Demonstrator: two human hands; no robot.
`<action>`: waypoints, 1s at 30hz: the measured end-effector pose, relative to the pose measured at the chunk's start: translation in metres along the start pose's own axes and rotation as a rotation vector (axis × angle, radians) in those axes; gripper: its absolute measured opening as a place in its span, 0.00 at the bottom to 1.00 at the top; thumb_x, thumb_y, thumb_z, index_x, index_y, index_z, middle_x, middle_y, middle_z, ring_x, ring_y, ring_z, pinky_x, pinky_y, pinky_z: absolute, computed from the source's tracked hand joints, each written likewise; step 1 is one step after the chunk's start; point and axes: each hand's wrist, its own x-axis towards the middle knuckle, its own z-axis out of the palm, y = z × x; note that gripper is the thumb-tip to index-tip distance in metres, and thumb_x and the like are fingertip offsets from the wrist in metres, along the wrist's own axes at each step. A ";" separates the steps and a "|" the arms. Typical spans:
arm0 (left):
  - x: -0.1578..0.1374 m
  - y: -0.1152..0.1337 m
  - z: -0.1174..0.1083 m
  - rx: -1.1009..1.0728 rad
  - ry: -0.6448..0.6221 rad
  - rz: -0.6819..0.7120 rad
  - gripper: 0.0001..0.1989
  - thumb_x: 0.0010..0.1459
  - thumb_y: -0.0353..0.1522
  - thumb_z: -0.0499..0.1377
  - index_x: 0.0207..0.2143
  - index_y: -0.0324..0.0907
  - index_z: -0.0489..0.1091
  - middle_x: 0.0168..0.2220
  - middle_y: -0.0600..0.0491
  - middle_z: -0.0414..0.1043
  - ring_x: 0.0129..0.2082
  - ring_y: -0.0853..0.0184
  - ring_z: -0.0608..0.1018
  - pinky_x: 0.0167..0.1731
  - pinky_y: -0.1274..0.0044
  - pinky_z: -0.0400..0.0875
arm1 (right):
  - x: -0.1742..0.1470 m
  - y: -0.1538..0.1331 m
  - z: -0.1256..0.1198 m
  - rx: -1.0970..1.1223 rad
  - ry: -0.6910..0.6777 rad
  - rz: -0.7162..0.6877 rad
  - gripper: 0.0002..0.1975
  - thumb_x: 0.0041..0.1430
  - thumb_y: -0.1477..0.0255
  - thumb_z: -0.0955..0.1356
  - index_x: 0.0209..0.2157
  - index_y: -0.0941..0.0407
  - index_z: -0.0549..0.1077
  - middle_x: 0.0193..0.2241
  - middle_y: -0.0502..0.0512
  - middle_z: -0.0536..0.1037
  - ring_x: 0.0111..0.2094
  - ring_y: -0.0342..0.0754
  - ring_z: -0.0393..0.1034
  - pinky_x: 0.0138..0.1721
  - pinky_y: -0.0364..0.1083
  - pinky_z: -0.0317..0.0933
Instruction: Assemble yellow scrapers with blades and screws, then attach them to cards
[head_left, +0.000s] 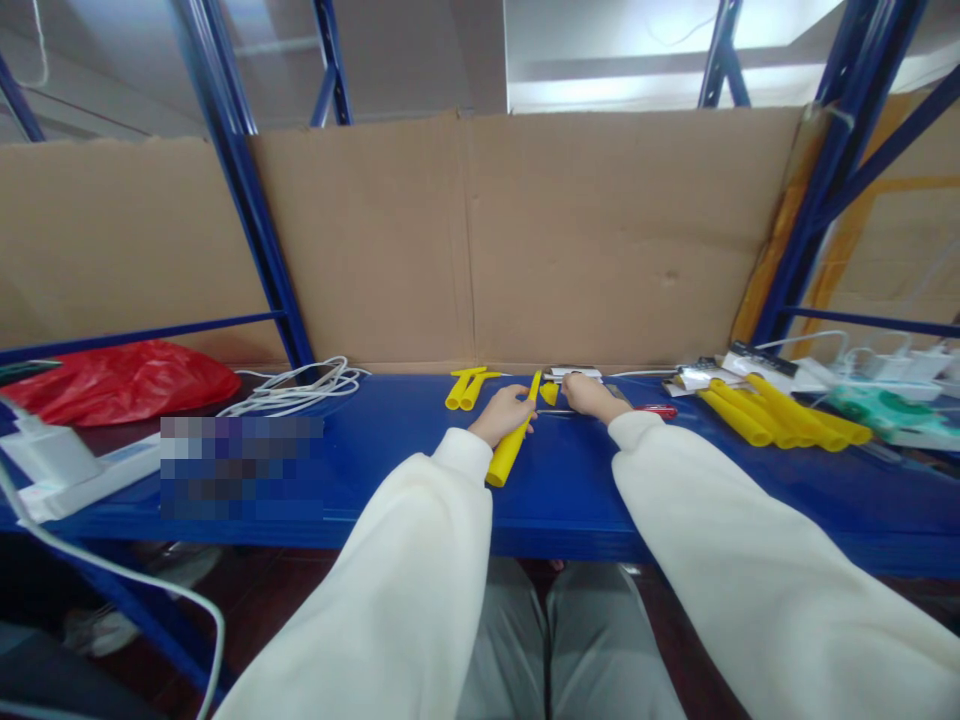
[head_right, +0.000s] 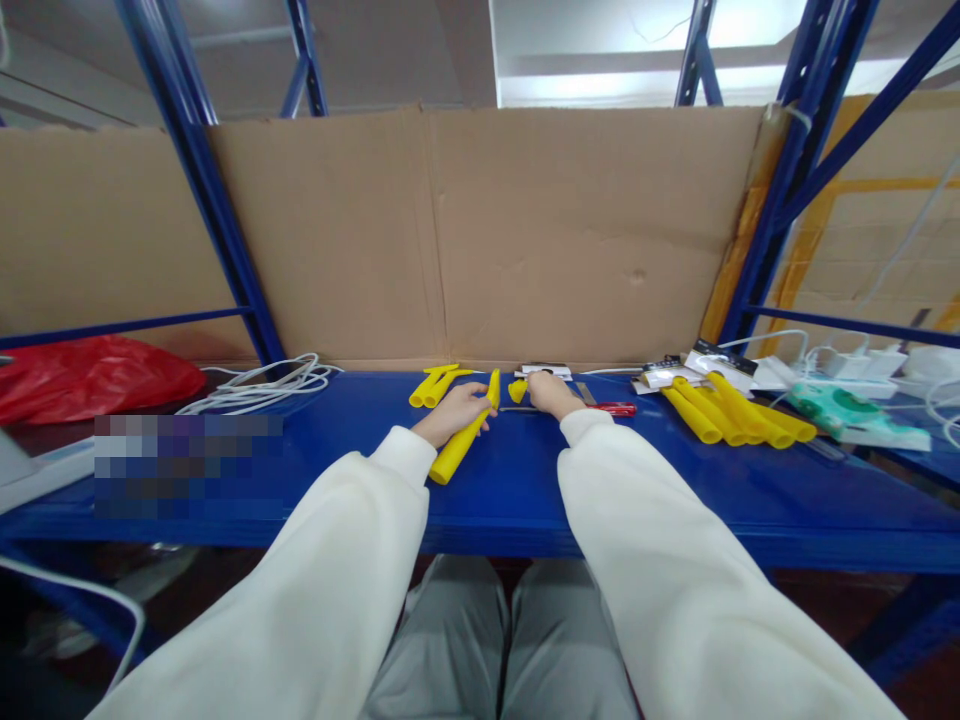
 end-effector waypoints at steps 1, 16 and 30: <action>-0.001 0.001 0.000 -0.052 -0.013 -0.024 0.19 0.59 0.24 0.50 0.53 0.33 0.62 0.30 0.50 0.74 0.19 0.73 0.73 0.21 0.81 0.68 | 0.000 0.001 0.000 0.012 0.005 0.007 0.14 0.60 0.80 0.62 0.45 0.62 0.75 0.44 0.70 0.78 0.47 0.54 0.73 0.44 0.44 0.62; 0.004 -0.001 -0.009 -0.245 0.108 -0.173 0.14 0.63 0.27 0.48 0.51 0.36 0.60 0.33 0.48 0.75 0.16 0.76 0.69 0.17 0.83 0.64 | 0.002 0.015 0.013 0.437 0.121 0.055 0.07 0.58 0.79 0.63 0.32 0.58 0.72 0.28 0.54 0.77 0.29 0.45 0.68 0.34 0.41 0.60; 0.008 -0.008 -0.008 -0.399 -0.241 -0.165 0.06 0.55 0.18 0.57 0.31 0.34 0.70 0.29 0.46 0.77 0.29 0.67 0.80 0.27 0.79 0.74 | -0.007 -0.014 0.009 0.895 0.154 -0.233 0.04 0.54 0.72 0.65 0.29 0.57 0.70 0.32 0.53 0.77 0.34 0.45 0.69 0.40 0.45 0.64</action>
